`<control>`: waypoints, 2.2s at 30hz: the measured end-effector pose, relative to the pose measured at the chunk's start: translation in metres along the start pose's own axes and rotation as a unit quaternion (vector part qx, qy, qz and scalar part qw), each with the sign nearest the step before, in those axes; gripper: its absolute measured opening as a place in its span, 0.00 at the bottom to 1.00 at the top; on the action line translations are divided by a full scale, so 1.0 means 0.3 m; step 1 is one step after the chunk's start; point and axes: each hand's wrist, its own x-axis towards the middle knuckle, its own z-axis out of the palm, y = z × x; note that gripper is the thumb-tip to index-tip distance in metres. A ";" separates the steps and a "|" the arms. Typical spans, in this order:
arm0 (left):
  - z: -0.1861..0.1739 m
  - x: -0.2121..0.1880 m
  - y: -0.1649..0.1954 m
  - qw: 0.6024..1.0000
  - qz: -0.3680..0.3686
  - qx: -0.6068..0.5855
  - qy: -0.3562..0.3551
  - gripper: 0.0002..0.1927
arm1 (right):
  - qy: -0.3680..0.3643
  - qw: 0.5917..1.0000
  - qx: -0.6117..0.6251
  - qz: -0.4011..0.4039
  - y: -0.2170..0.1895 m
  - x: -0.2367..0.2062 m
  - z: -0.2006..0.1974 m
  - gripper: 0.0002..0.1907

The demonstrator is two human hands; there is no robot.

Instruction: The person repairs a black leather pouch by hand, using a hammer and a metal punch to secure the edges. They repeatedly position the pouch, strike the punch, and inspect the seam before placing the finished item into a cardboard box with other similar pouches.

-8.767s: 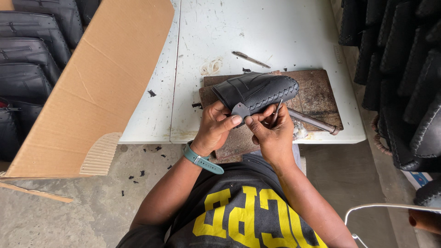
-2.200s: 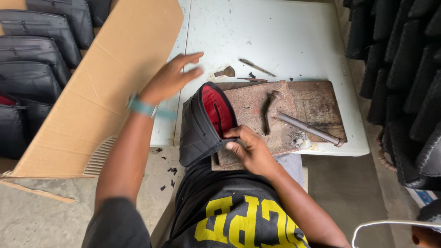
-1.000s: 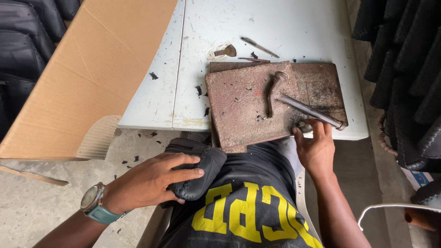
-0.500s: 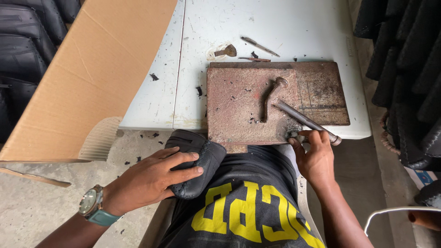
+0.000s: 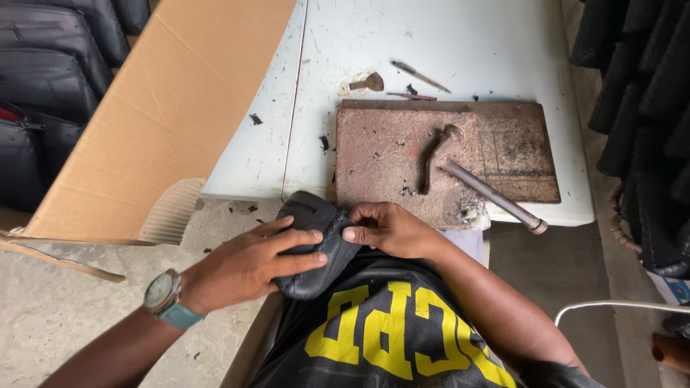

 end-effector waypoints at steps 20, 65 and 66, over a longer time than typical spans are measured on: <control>0.094 0.181 -0.234 1.000 0.014 -0.014 0.002 0.28 | 0.158 0.937 -0.298 0.094 -0.146 0.054 -0.085 0.20; 0.072 0.258 -0.114 0.944 -0.146 -0.270 -0.122 0.43 | 0.189 0.929 0.115 -0.296 -0.073 -0.070 -0.113 0.04; 0.070 0.256 -0.108 0.936 -0.165 -0.292 -0.109 0.42 | 0.192 0.932 0.124 -0.280 -0.025 -0.076 -0.063 0.03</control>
